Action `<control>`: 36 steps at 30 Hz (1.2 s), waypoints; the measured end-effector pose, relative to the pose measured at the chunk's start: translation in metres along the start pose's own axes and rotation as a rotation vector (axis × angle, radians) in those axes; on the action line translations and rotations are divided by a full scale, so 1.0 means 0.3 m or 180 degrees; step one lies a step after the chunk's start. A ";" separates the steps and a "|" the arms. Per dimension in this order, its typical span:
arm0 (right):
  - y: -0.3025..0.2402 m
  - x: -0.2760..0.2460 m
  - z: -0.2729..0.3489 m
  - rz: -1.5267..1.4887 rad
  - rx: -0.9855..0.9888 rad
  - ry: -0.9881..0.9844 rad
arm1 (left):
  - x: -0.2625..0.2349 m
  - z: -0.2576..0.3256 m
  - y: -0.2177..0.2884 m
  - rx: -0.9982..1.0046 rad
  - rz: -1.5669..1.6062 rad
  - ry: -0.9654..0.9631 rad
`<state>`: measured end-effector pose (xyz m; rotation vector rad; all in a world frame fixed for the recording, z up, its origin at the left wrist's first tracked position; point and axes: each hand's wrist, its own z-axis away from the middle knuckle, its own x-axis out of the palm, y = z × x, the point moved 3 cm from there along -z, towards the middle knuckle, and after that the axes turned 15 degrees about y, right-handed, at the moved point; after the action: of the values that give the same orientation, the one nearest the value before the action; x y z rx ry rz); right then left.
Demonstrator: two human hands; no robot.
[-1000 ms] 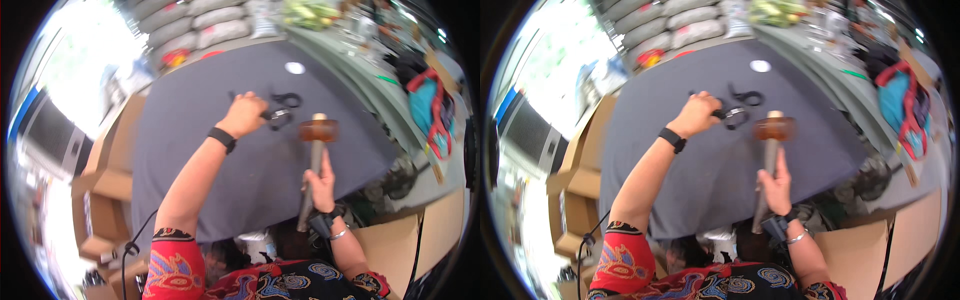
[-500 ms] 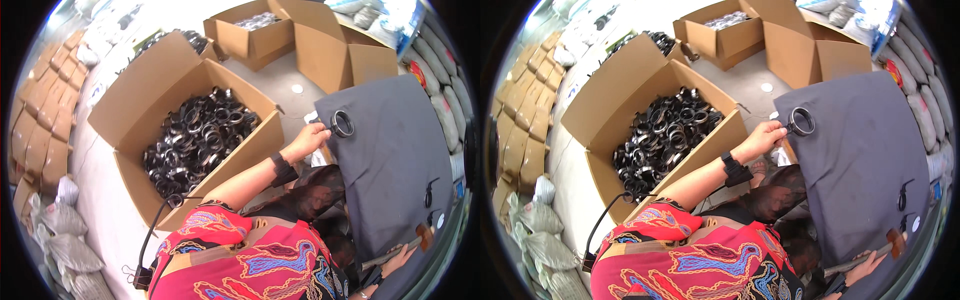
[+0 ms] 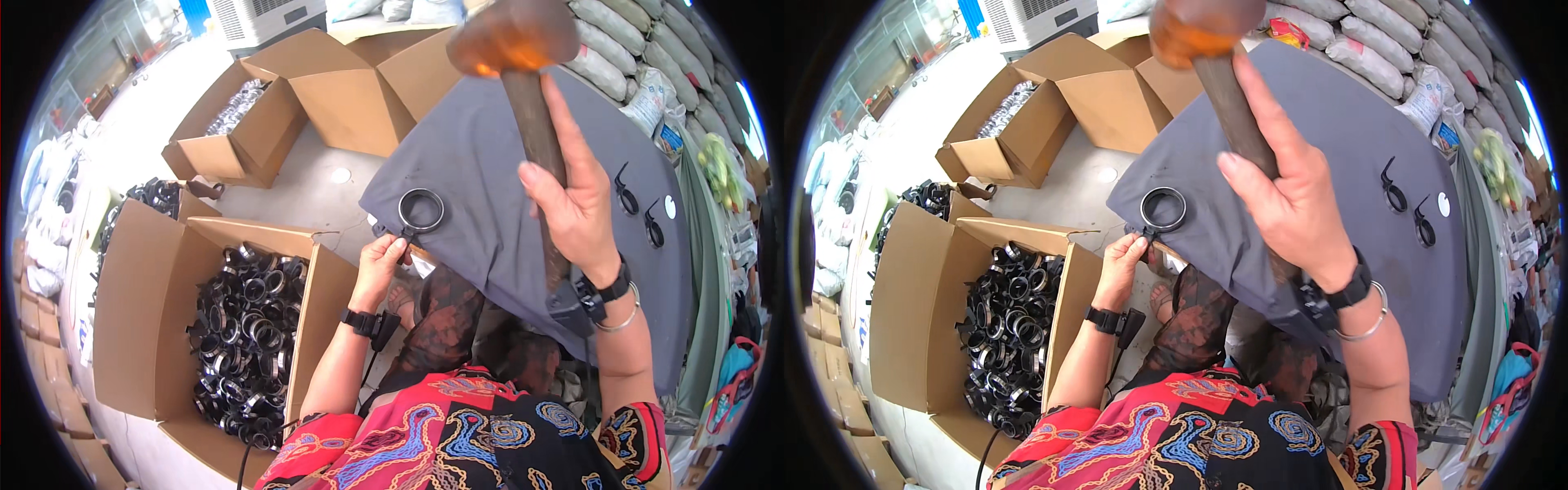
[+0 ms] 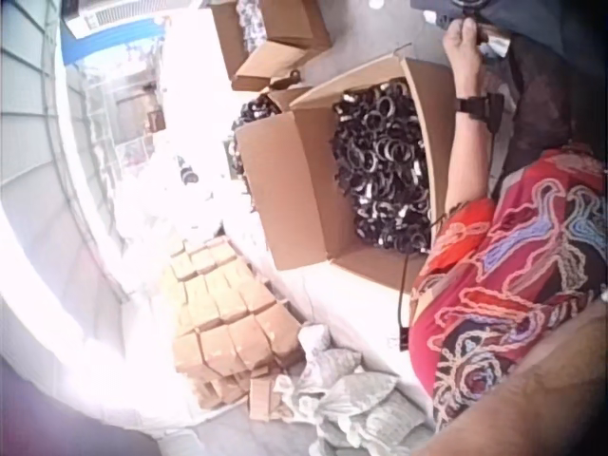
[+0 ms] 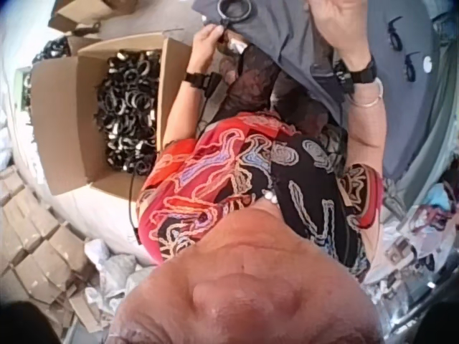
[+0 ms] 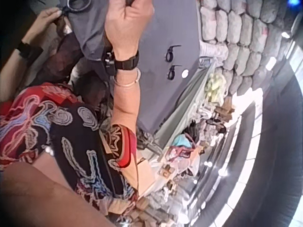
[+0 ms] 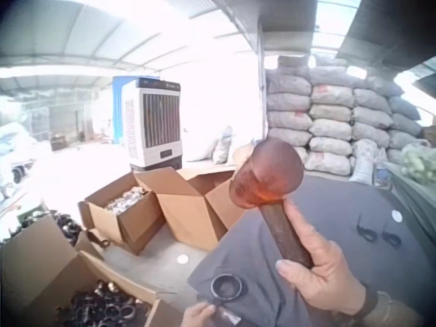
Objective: The person is assembling circular metal components with plastic attachments using a mallet and manual insertion.
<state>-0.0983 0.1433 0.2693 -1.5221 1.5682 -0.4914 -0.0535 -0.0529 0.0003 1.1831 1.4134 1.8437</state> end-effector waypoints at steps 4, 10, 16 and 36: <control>0.369 0.148 0.120 0.0597 0.0074 -0.0123 | 0.045 -0.008 0.007 0.0064 -0.0071 -0.0135; 0.300 0.074 0.087 -0.0159 0.1464 -0.0266 | -0.010 -0.008 0.003 0.0061 -0.0134 -0.0013; 0.378 0.070 0.324 0.0122 0.1196 0.0180 | 0.031 0.002 -0.011 0.0034 0.0147 -0.0134; 0.271 0.243 0.297 0.0942 -0.0471 -0.0992 | -0.004 0.010 -0.009 0.0010 0.0052 0.0050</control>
<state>-0.0674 0.1140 0.1350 -1.3650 1.5700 0.0294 -0.0506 -0.0516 -0.0025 1.1875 1.4198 1.8662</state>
